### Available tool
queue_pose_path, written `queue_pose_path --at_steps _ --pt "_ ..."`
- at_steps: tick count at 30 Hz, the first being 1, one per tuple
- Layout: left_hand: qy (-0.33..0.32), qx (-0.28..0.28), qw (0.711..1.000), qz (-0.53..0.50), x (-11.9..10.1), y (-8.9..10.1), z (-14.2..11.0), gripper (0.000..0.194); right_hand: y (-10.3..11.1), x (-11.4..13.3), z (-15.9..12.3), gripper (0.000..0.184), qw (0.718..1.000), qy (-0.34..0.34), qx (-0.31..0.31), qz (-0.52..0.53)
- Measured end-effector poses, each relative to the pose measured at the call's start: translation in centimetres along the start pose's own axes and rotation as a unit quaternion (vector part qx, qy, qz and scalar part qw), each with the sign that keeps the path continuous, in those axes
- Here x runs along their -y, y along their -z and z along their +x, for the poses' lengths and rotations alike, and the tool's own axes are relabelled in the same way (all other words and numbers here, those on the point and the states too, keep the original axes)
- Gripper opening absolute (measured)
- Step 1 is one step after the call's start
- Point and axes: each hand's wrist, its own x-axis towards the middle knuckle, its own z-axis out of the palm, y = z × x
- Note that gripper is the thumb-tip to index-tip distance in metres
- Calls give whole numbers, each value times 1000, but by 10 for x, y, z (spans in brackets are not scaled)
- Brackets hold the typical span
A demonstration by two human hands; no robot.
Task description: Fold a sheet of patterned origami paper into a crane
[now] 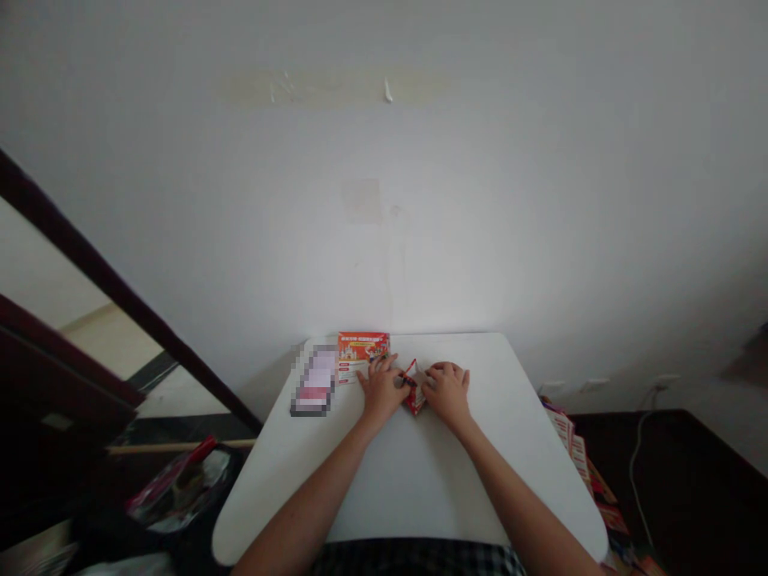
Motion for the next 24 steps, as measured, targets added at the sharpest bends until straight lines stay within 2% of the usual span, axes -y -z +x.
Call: queue_pose_path --at_steps 6,9,15,20,24 --pt "3 -5 1000 -8 -1 0 0 16 7 -34 3 31 989 126 53 49" --pt "1 -5 1000 -10 0 0 -1 15 6 -41 4 30 986 149 48 64" --pt "-6 2 1000 -9 3 -1 -1 17 3 -34 4 21 990 121 33 57" --pt "-6 8 1000 -1 4 0 -1 18 5 -22 2 21 996 76 30 39" --pt "-12 16 1000 1 4 0 0 19 8 -13 -2 20 997 64 9 32"
